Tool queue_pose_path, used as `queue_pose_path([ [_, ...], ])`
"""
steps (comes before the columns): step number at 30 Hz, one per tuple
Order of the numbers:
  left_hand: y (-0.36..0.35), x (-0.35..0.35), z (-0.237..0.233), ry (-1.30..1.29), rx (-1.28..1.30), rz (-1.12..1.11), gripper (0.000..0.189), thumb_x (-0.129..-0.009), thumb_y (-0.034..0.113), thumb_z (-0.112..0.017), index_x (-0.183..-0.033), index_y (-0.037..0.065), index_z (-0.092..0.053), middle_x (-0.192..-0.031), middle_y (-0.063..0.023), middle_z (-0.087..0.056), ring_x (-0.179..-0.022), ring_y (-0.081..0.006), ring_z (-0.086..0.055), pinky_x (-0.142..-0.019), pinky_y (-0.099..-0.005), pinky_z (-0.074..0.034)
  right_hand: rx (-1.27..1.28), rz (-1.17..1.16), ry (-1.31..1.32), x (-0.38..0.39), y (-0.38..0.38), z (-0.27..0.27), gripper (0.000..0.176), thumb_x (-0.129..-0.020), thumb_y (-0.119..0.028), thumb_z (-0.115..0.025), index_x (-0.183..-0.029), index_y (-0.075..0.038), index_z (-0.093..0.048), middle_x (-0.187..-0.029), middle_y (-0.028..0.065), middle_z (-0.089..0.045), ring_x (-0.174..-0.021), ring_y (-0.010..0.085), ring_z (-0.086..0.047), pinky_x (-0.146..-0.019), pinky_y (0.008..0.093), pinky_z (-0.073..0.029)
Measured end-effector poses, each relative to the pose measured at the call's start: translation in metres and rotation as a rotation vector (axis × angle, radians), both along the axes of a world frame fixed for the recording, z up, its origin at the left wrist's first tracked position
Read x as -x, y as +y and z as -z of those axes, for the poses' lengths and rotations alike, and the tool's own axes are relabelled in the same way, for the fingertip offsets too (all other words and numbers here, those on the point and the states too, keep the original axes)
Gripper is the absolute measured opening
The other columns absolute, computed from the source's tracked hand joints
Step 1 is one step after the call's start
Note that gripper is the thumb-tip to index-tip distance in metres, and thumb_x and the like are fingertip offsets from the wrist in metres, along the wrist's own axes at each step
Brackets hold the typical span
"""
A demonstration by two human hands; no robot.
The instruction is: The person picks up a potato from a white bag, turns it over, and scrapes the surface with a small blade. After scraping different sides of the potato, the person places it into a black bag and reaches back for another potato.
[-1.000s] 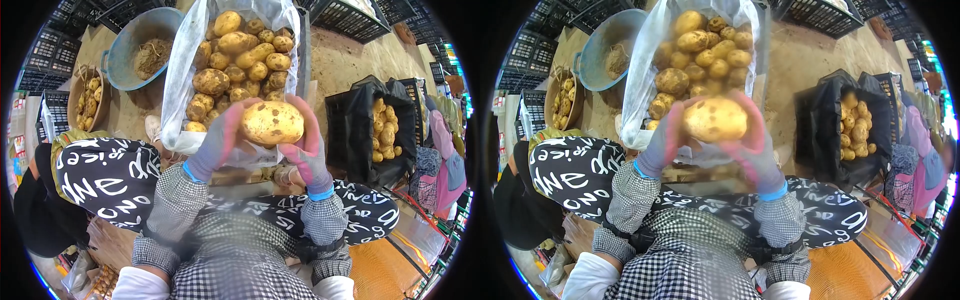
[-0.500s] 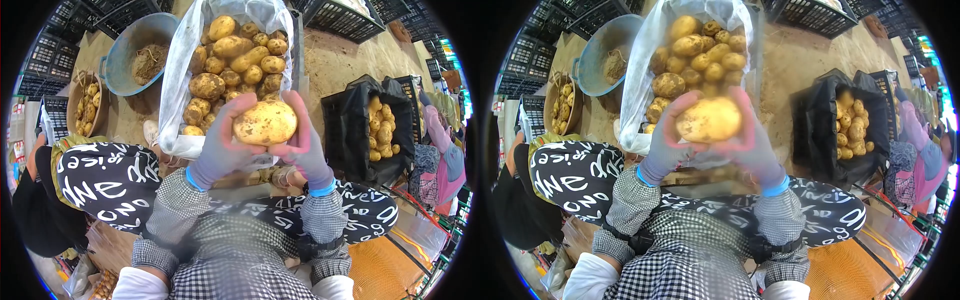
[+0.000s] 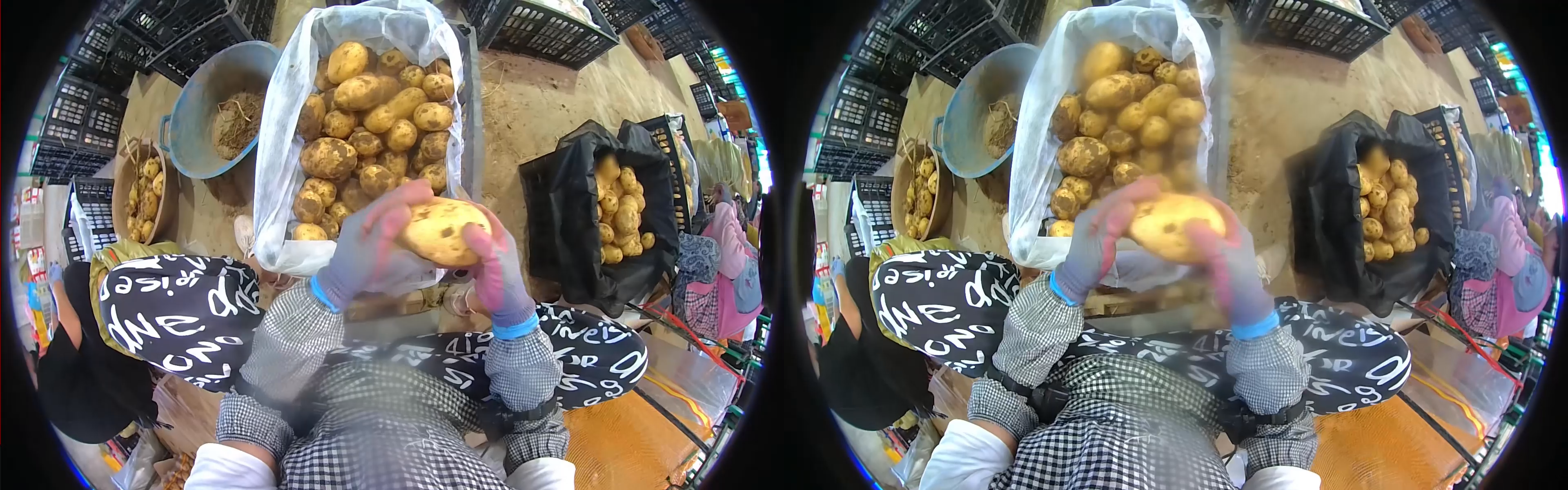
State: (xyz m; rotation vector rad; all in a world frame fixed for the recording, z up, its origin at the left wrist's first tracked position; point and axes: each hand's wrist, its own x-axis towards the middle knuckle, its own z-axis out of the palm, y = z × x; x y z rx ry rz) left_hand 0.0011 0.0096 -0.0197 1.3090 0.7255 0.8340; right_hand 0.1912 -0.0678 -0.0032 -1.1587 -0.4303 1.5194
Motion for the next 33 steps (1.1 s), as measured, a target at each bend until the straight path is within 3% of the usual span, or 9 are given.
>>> queue_pose_path([
  [3, 0.037, -0.028, 0.013, 0.125, 0.423, -0.181, 0.040, -0.097, 0.029, -0.059, -0.128, 0.004, -0.059, -0.122, -0.0162, -0.063, -0.115, -0.0265, -0.060, -0.102, -0.0394, -0.045, -0.014, 0.383, 0.189, -0.031, -0.005, -0.015, 0.051, -0.095, -0.031, -0.063, -0.134, -0.002, -0.050, -0.130, 0.0158, -0.058, -0.121, 0.0280, -0.057, -0.095, 0.0419, -0.053],
  [7, 0.107, -0.076, 0.083, 0.729, -0.387, -0.170, 0.047, -0.089, 0.029, -0.065, -0.127, 0.003, -0.056, -0.122, -0.0218, -0.060, -0.112, -0.0336, -0.062, -0.093, -0.0410, -0.051, -0.486, 0.740, 0.449, -0.123, -0.019, -0.017, 0.065, -0.100, -0.038, -0.053, -0.147, 0.001, -0.031, -0.148, 0.0237, -0.038, -0.133, 0.0364, -0.045, -0.110, 0.0485, -0.045],
  [13, 0.184, -0.153, 0.129, 1.361, -0.667, 0.039, 0.055, -0.082, 0.037, -0.072, -0.122, 0.002, -0.055, -0.116, -0.0226, -0.060, -0.113, -0.0374, -0.060, -0.094, -0.0439, -0.050, -0.395, 0.713, 0.142, -0.117, -0.016, -0.022, 0.051, -0.104, -0.031, -0.045, -0.140, 0.005, -0.044, -0.137, 0.0208, -0.052, -0.121, 0.0311, -0.056, -0.102, 0.0430, -0.050],
  [16, 0.189, -0.129, 0.113, 1.103, -0.531, 0.076, 0.065, -0.079, 0.039, -0.075, -0.128, 0.003, -0.050, -0.107, -0.0188, -0.064, -0.108, -0.0376, -0.063, -0.090, -0.0454, -0.051, -0.270, 0.691, 0.010, -0.088, -0.006, -0.028, 0.048, -0.104, -0.028, -0.045, -0.140, 0.003, -0.047, -0.128, 0.0153, -0.060, -0.110, 0.0250, -0.063, -0.097, 0.0388, -0.052],
  [20, 0.143, -0.068, 0.059, 0.330, 0.324, 0.130, 0.067, -0.082, 0.027, -0.076, -0.135, 0.003, -0.044, -0.092, -0.0092, -0.069, -0.091, -0.0222, -0.068, -0.075, -0.0305, -0.055, -0.180, 0.517, -0.141, -0.058, 0.004, -0.016, 0.048, -0.103, -0.027, -0.050, -0.141, 0.001, -0.046, -0.126, 0.0127, -0.061, -0.103, 0.0209, -0.064, -0.087, 0.0330, -0.054],
  [27, 0.039, -0.012, -0.019, -0.176, 0.229, 0.300, 0.075, -0.086, 0.019, -0.070, -0.149, 0.005, -0.033, -0.139, -0.0092, -0.047, -0.113, -0.0139, -0.057, -0.081, -0.0248, -0.054, -0.188, -0.045, 0.000, -0.008, 0.018, 0.005, 0.057, -0.097, -0.024, -0.062, -0.143, 0.002, -0.040, -0.128, 0.0138, -0.059, -0.097, 0.0155, -0.066, -0.077, 0.0253, -0.055],
  [29, 0.021, -0.003, -0.028, -0.188, 0.279, 0.296, 0.071, -0.092, 0.028, -0.062, -0.150, 0.002, -0.030, -0.139, -0.0108, -0.048, -0.125, -0.0209, -0.052, -0.101, -0.0347, -0.047, -0.273, 0.025, -0.119, 0.003, 0.018, -0.009, 0.060, -0.092, -0.016, -0.069, -0.142, 0.002, -0.042, -0.131, 0.0125, -0.057, -0.102, 0.0144, -0.063, -0.083, 0.0248, -0.054],
  [31, 0.017, 0.002, -0.022, -0.076, 0.410, 0.245, 0.066, -0.097, 0.033, -0.056, -0.150, 0.002, -0.031, -0.134, -0.0102, -0.052, -0.111, -0.0179, -0.059, -0.086, -0.0301, -0.052, -0.305, 0.071, -0.254, 0.010, 0.016, -0.011, 0.061, -0.080, 0.007, -0.072, -0.136, 0.002, -0.047, -0.128, 0.0102, -0.056, -0.112, 0.0177, -0.059, -0.094, 0.0316, -0.050],
  [33, 0.006, 0.004, -0.023, 0.122, 0.331, 0.139, 0.058, -0.104, 0.042, -0.044, -0.147, 0.003, -0.037, -0.118, -0.0080, -0.061, -0.085, -0.0124, -0.065, -0.059, -0.0221, -0.052, -0.360, -0.013, -0.390, 0.013, 0.012, 0.003, 0.069, -0.081, -0.006, -0.078, -0.140, 0.002, -0.043, -0.132, 0.0107, -0.054, -0.115, 0.0164, -0.057, -0.096, 0.0299, -0.050],
])
